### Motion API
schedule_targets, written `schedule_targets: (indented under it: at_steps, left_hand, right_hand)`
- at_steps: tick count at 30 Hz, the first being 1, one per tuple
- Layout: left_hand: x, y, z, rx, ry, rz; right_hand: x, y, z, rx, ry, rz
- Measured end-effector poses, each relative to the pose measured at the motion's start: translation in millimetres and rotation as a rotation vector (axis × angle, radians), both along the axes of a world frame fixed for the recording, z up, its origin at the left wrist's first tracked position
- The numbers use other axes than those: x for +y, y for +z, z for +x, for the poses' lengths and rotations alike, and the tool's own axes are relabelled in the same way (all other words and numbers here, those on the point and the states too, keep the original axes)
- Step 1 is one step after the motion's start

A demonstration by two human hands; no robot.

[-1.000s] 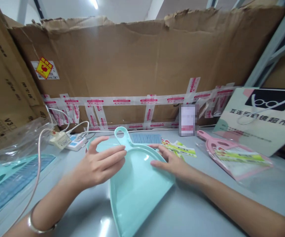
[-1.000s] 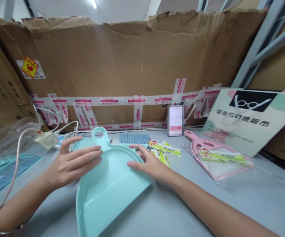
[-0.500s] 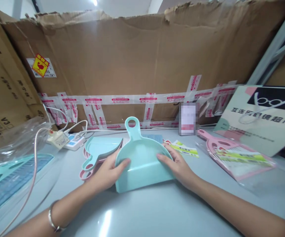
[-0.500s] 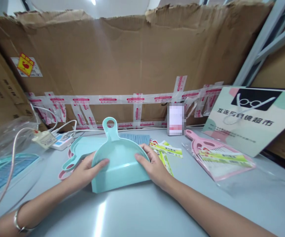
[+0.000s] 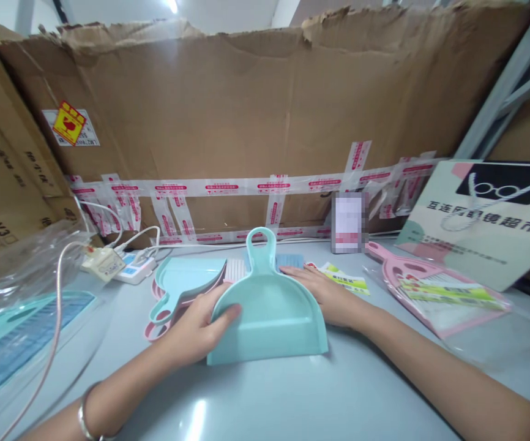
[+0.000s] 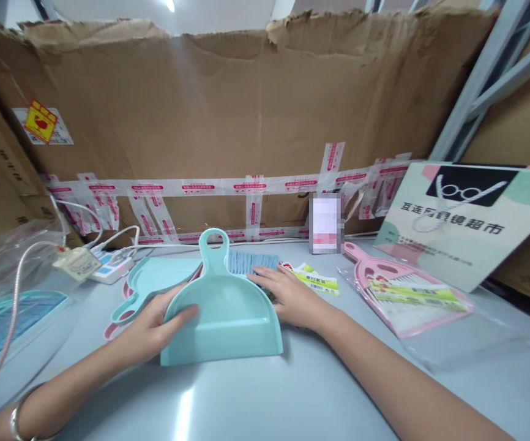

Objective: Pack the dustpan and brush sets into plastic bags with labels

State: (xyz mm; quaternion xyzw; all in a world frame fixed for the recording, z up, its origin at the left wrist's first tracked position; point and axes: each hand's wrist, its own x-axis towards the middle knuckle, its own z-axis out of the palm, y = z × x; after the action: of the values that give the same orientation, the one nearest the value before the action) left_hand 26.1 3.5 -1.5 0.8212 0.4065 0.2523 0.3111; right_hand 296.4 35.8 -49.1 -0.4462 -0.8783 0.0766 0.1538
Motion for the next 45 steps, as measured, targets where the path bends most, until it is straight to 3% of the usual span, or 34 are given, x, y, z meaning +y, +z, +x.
schedule_targets:
  at_steps: [4,9,12,15,17,20,23,26,30,33,37,45]
  left_hand:
    - [0.8,-1.8,1.0,-0.017,0.028,-0.028]
    - [2.7,-2.0,-0.1,-0.050,0.064,-0.071]
    - [2.6,-2.2,-0.7,-0.058,0.068,-0.096]
    - [3.7,-5.2,-0.2,-0.115,0.105,-0.143]
    - [5.5,-7.8,0.2,-0.151,0.140,-0.186]
    - [8.9,-10.1,0.2,-0.133,0.176,-0.202]
    - [11.2,-11.4,0.3,-0.114,0.176,-0.158]
    - [10.8,-13.8,2.8,-0.144,0.158,-0.139]
    - [5.9,-16.9,10.7,-0.192,0.104,-0.118]
    - [0.8,-18.4,17.5,-0.218,0.030,-0.100]
    - [-4.8,-21.7,23.4,-0.207,-0.011,-0.098]
    - [-6.1,-25.9,22.6,-0.228,-0.003,-0.110]
  right_hand:
    - [0.9,4.1,11.3,-0.039,0.050,0.117]
    - [7.5,7.4,23.2,0.034,-0.020,0.446]
    - [8.5,15.8,33.7,0.225,-0.160,0.639]
    - [6.8,29.0,44.4,0.615,-0.438,0.721]
    - [3.5,39.4,47.9,0.952,-0.584,0.637]
    - [-7.6,52.2,41.1,1.265,-0.490,0.358]
    - [-26.3,54.7,15.6,1.172,-0.351,0.149]
    - [-43.7,46.1,-18.6,0.939,-0.335,0.067]
    - [-48.4,30.7,-45.4,0.846,-0.325,0.045]
    - [-43.5,25.4,-47.4,0.810,-0.361,0.146]
    - [-39.9,26.2,-46.8,0.739,-0.399,0.250]
    - [-39.1,29.7,-46.9,0.694,-0.352,0.230]
